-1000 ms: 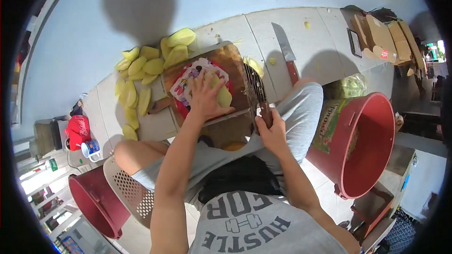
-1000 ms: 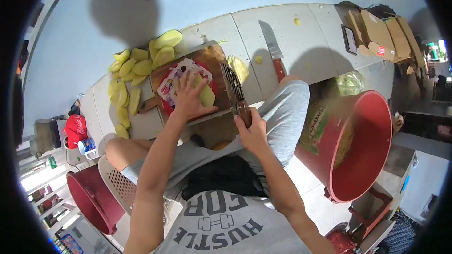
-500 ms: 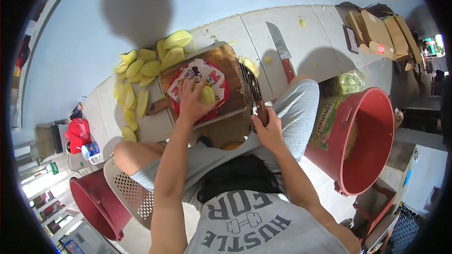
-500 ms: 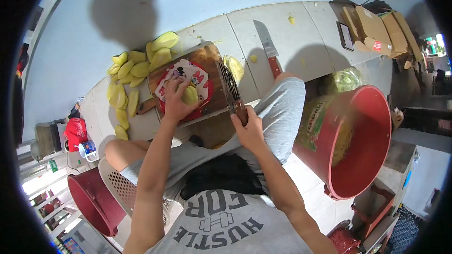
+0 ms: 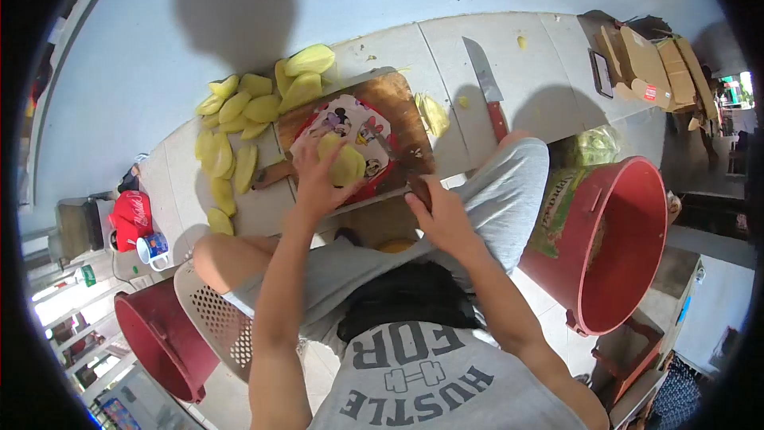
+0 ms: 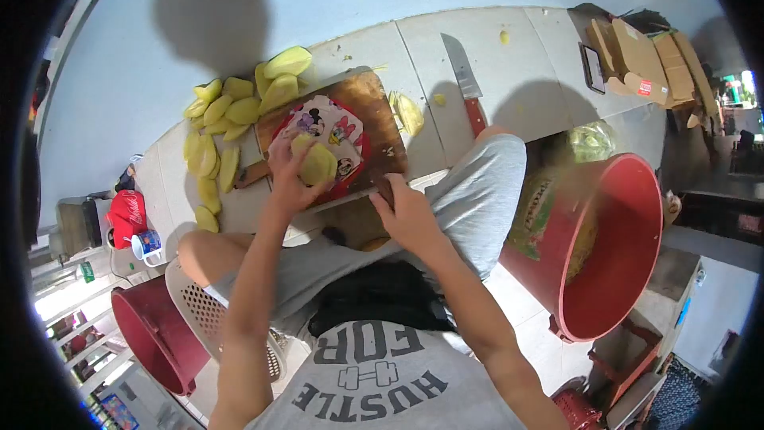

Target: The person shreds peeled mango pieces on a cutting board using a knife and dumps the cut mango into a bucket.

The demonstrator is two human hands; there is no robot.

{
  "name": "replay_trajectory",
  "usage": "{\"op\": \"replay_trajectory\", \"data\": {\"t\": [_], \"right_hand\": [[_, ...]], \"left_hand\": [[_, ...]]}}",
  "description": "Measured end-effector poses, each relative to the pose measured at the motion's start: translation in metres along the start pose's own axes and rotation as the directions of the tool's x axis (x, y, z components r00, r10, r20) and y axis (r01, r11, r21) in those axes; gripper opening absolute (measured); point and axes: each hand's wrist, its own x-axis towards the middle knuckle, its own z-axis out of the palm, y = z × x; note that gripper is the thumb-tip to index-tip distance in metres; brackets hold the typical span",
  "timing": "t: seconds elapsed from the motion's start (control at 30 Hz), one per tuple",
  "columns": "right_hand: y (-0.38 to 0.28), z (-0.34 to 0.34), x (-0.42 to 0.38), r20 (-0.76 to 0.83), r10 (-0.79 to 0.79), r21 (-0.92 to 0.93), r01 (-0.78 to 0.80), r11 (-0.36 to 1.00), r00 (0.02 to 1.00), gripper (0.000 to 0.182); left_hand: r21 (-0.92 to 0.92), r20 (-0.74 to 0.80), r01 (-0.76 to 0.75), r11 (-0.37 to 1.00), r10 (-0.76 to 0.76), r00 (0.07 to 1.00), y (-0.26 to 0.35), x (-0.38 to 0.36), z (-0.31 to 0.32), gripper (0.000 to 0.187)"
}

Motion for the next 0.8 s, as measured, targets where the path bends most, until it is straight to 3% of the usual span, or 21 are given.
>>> {"op": "replay_trajectory", "data": {"t": [0.03,0.1,0.23,0.3,0.53,0.6,0.73,0.8], "right_hand": [[-0.003,0.004,0.004,0.000,0.005,0.003,-0.005,1.000,1.000,0.037],[-0.008,0.011,0.015,0.058,-0.062,-0.117,0.068,0.991,0.996,0.035],[-0.001,0.036,0.035,0.142,-0.144,-0.237,0.175,0.956,0.979,0.032],[-0.003,0.041,0.040,0.198,-0.076,-0.386,0.149,0.911,0.977,0.031],[-0.010,0.038,0.047,0.232,-0.030,-0.373,0.117,0.921,0.972,0.028],[-0.009,0.040,0.052,0.237,-0.064,-0.415,0.161,0.896,0.969,0.028],[-0.035,0.029,0.056,0.274,-0.081,-0.458,0.204,0.865,0.958,0.028],[-0.038,0.029,0.060,0.294,-0.174,-0.446,0.296,0.845,0.940,0.027]], "left_hand": [[0.000,0.006,0.000,1.000,0.000,1.000,-0.004,-0.014,0.004,0.053],[-0.061,-0.066,0.212,0.975,-0.216,0.974,-0.014,-0.039,0.016,0.047],[-0.063,0.091,0.232,0.971,-0.226,0.970,0.004,-0.041,0.005,0.043],[0.037,0.121,0.187,0.982,-0.191,0.974,0.006,-0.036,0.005,0.043],[0.083,0.255,0.209,0.974,-0.223,0.941,0.020,-0.014,0.000,0.041],[0.156,0.327,0.204,0.966,-0.245,0.912,0.020,-0.009,0.001,0.040],[0.178,0.329,0.124,0.976,-0.177,0.928,0.007,-0.010,0.013,0.037],[0.188,0.407,0.108,0.976,-0.177,0.896,0.002,-0.010,0.018,0.034]]}}
